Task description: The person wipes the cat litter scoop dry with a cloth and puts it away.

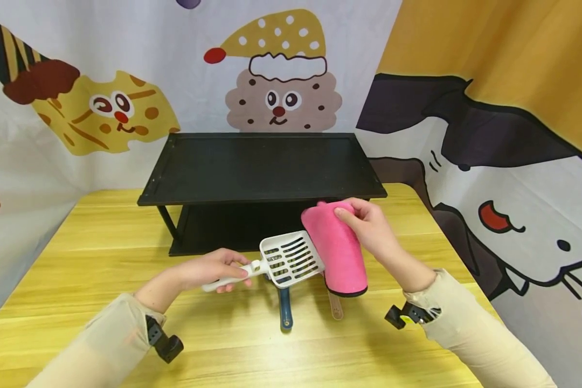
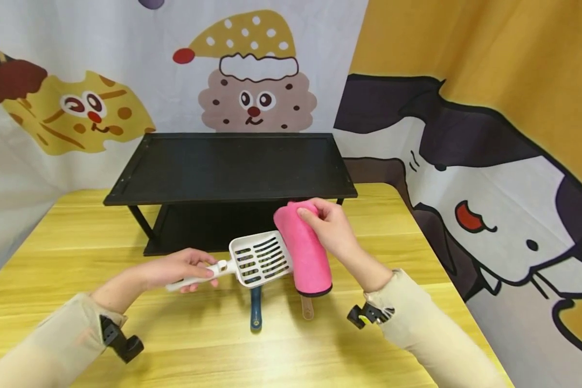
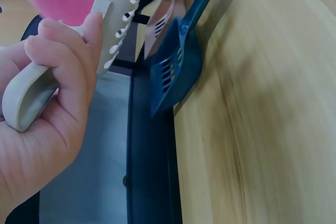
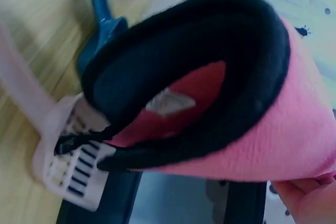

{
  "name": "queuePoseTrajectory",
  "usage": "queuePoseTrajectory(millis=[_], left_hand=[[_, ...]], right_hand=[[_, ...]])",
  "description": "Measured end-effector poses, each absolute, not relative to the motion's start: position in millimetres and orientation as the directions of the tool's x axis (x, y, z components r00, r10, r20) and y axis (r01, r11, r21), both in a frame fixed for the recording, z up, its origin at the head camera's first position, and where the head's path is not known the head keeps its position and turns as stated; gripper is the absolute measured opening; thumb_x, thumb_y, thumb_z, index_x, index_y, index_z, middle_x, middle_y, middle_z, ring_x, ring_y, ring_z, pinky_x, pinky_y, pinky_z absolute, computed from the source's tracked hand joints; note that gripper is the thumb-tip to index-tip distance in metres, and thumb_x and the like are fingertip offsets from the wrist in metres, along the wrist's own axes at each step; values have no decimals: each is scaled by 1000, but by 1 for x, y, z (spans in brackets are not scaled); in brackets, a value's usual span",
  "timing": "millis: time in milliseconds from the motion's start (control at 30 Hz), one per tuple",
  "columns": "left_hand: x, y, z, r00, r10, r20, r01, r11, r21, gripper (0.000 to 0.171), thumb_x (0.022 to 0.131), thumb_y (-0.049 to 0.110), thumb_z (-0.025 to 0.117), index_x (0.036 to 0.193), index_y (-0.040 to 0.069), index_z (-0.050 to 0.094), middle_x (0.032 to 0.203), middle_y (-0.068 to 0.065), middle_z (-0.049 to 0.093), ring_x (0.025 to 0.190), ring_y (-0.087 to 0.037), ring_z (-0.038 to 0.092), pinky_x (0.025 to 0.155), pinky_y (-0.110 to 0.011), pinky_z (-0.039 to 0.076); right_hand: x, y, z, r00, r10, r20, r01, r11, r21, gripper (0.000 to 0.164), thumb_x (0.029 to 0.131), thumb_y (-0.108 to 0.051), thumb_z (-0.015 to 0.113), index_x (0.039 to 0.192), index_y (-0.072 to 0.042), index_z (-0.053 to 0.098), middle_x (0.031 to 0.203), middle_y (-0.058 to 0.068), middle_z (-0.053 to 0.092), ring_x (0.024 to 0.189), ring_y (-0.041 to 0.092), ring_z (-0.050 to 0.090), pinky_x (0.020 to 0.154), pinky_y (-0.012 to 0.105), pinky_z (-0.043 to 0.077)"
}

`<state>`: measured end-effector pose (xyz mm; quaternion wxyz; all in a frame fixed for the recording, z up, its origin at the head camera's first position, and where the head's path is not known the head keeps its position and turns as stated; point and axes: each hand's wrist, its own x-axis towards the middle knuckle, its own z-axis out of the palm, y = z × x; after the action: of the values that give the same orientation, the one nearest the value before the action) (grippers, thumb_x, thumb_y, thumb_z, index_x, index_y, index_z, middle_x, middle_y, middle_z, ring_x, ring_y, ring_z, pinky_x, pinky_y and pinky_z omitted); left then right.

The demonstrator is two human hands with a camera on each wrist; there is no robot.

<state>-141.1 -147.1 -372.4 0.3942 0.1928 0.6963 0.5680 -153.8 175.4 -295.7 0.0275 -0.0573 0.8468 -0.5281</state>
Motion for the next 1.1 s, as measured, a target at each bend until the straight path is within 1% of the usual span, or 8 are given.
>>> queuePoseTrajectory(millis=[167,333,500,600,733,833,1000,1100], left_hand=[[-141,-141,-375,-597,732,-329,-191,268,944,36,95,14,51,117,-15,46,86,2,68,50,0,49,45,-14,38],[-140,-139,-376,-595,745,-303,-186,238,953,36,95,13,51,117,-15,46,86,2,68,50,0,47,46,-13,37],[-140,-138,-376,-593,748,-298,-202,220,954,35,95,14,51,116,-14,46,85,2,68,51,0,47,46,-13,37],[-141,-140,-376,-600,741,-301,-214,214,953,37,96,15,51,118,-14,45,86,2,69,51,0,47,46,-13,37],[-141,-143,-374,-613,731,-298,-222,203,954,40,96,16,52,121,-15,43,88,1,69,51,0,46,46,-13,37],[-141,-143,-372,-616,730,-297,-224,199,954,39,96,16,52,119,-14,44,87,1,69,51,0,46,45,-12,37],[-141,-141,-374,-609,738,-290,-205,207,957,37,95,16,52,116,-14,46,86,2,68,51,0,46,45,-13,36],[-140,-139,-377,-600,743,-296,-205,216,955,36,95,15,52,115,-14,46,86,2,67,51,0,46,46,-13,36]], right_hand=[[-154,150,-302,-984,-174,44,-112,407,-906,25,92,-21,59,108,-2,62,91,14,61,68,15,58,60,27,52],[-146,123,-328,-950,-299,94,-229,455,-860,23,90,-18,63,109,-6,61,93,11,61,73,16,54,64,26,48],[-139,113,-343,-891,-454,24,-281,508,-814,36,88,-22,66,121,-12,54,111,8,61,89,17,56,77,28,49],[-139,118,-343,-852,-523,12,-306,480,-822,45,88,-21,64,128,-10,46,120,11,57,102,22,58,85,33,50],[-141,126,-347,-857,-514,38,-304,446,-842,46,87,-15,65,129,-6,47,125,13,56,110,27,57,90,38,51],[-141,127,-353,-845,-527,95,-399,502,-767,43,85,-16,68,125,-5,56,122,11,61,109,26,57,91,38,51],[-140,120,-365,-727,-643,244,-663,563,-493,37,82,-21,71,114,-4,66,116,10,66,117,27,57,102,42,42],[-138,118,-370,-706,-658,261,-699,590,-404,34,80,-24,73,110,-7,69,112,8,68,116,26,58,104,44,39]])
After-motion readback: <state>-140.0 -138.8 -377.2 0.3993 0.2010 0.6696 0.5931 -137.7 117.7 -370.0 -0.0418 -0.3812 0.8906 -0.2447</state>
